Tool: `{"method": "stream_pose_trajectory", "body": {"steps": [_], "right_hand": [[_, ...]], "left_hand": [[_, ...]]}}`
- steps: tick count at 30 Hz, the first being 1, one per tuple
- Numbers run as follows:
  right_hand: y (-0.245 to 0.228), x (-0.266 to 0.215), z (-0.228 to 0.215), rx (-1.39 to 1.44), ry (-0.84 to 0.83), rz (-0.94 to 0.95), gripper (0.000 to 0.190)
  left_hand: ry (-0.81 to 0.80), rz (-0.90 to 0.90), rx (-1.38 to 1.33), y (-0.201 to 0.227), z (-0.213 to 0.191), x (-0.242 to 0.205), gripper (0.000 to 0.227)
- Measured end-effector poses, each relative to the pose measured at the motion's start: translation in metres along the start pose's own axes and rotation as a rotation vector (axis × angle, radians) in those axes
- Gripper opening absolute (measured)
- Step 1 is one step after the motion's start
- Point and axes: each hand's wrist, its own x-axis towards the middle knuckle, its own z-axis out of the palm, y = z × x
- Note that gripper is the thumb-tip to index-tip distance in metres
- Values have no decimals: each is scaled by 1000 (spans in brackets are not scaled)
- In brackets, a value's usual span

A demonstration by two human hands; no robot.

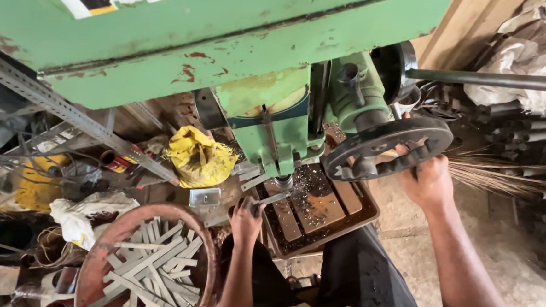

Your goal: The person operates a drill press to drill holes into small metal bars. They pick up each bar from a nearby container, position it under the drill bit, and lower the drill to create a hole. After drilling, the person places the finished bar into a tray.

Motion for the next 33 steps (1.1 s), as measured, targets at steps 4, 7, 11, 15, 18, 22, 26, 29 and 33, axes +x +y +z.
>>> {"method": "stream_pose_trajectory", "body": {"steps": [4, 7, 11, 15, 18, 22, 26, 29, 33], "right_hand": [[11, -1, -3, -56, 15, -121, 37], [13, -5, 2, -58, 25, -57, 39], [12, -1, 3, -87, 51, -151, 38], [11, -1, 4, -45, 36, -134, 30], [9, 0, 5, -73, 39, -125, 20], [6, 4, 5, -106, 53, -185, 23], [5, 3, 6, -73, 30, -121, 25], [8, 4, 7, -84, 41, -160, 28], [14, 1, 7, -104, 57, -267, 28]], "left_hand": [[181, 125, -81, -8, 12, -4, 33], [108, 77, -68, -8, 13, 3, 39], [-45, -72, -1, -10, 12, 9, 47], [229, 123, 0, -18, 19, 3, 65], [205, 92, -39, -11, 18, 3, 55], [-35, -92, 56, -7, 14, 17, 57], [-334, -292, 145, -15, 19, 37, 79], [-344, -265, 78, -25, 22, 45, 79], [-392, -164, 176, -27, 23, 58, 70]]}}
